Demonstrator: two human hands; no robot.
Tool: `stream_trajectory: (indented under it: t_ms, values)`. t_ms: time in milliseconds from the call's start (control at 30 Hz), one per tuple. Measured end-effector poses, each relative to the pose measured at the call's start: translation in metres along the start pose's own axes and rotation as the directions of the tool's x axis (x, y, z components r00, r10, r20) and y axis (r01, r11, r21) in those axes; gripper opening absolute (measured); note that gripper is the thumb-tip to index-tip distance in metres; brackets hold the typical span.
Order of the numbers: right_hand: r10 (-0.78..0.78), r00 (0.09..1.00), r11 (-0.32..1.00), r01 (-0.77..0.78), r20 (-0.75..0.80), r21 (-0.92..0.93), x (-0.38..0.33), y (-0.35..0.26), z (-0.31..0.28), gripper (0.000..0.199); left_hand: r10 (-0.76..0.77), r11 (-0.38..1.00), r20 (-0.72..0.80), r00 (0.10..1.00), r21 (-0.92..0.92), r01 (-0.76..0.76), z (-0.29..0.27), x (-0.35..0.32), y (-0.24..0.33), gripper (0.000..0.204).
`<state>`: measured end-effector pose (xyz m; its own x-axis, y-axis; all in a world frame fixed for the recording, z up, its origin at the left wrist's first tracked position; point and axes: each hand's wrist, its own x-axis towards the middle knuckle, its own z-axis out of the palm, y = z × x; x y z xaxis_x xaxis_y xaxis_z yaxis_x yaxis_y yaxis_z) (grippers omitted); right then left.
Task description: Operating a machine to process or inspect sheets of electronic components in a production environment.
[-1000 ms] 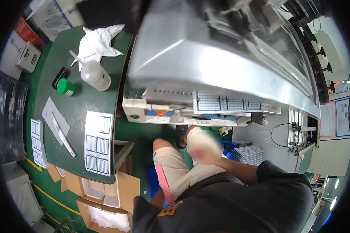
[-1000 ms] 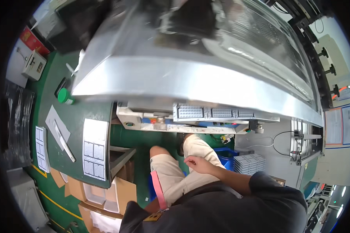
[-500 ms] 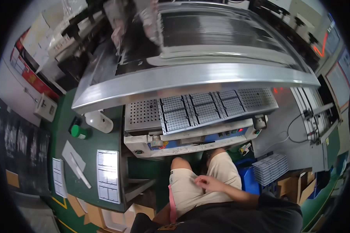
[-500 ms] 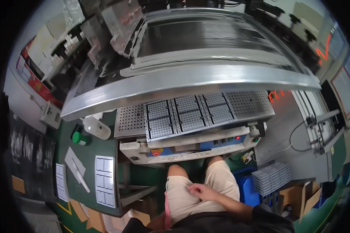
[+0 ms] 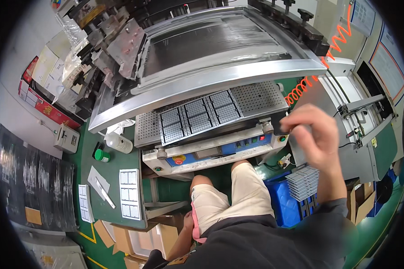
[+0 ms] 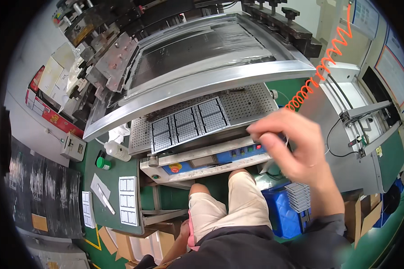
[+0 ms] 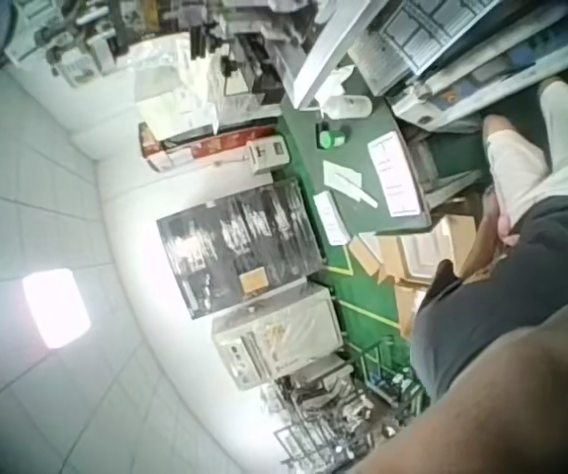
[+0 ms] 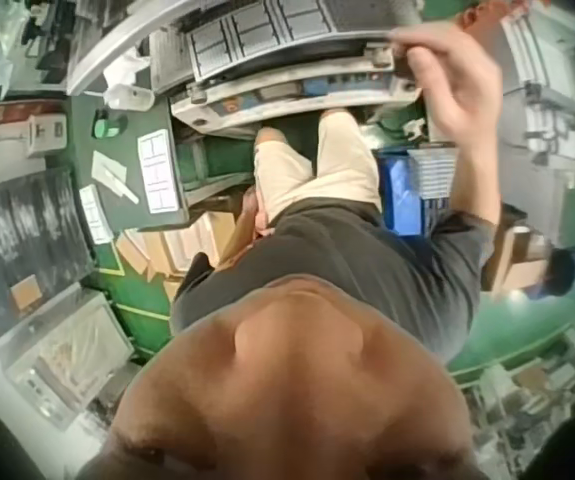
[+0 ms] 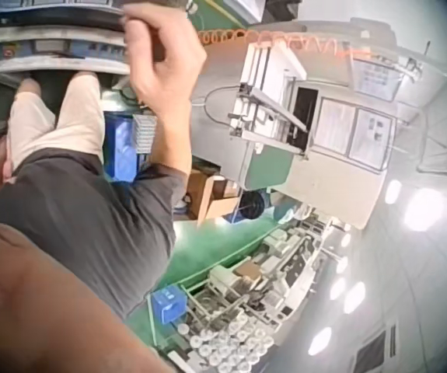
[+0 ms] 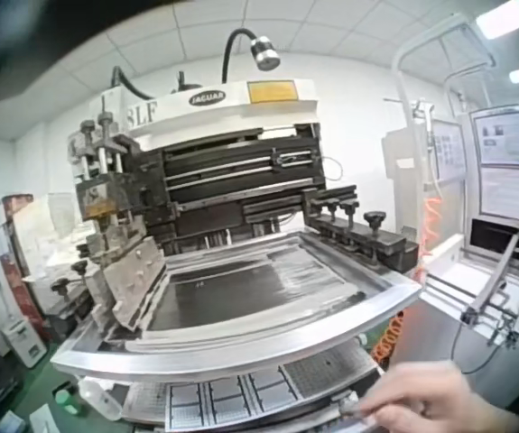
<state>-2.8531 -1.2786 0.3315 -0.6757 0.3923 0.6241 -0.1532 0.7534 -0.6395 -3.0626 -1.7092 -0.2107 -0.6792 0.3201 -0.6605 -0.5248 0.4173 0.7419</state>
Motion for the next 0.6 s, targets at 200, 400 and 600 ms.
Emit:
stream_trajectory:
  t_ms: [200, 400, 600]
  values:
    - [-0.048, 0.994, 0.991, 0.036, -0.099, -0.126, -0.008, 0.019, -0.018, 0.013, 0.336, 0.850, 0.138, 0.932, 0.382, -0.363, 0.046, -0.013, 0.074, 0.030]
    - [0.199, 0.975, 0.978, -0.192, 0.096, -0.077, -0.039, 0.061, 0.020, 0.011, 0.457, 0.800, 0.371, 0.808, 0.225, -0.556, 0.078, -0.049, 0.170, 0.024]
    - [0.480, 0.768, 0.822, -0.563, 0.424, 0.089, -0.094, 0.079, 0.083, 0.012, 0.521, 0.776, 0.315, 0.793, 0.211, -0.594, 0.078, -0.069, 0.212, 0.023]
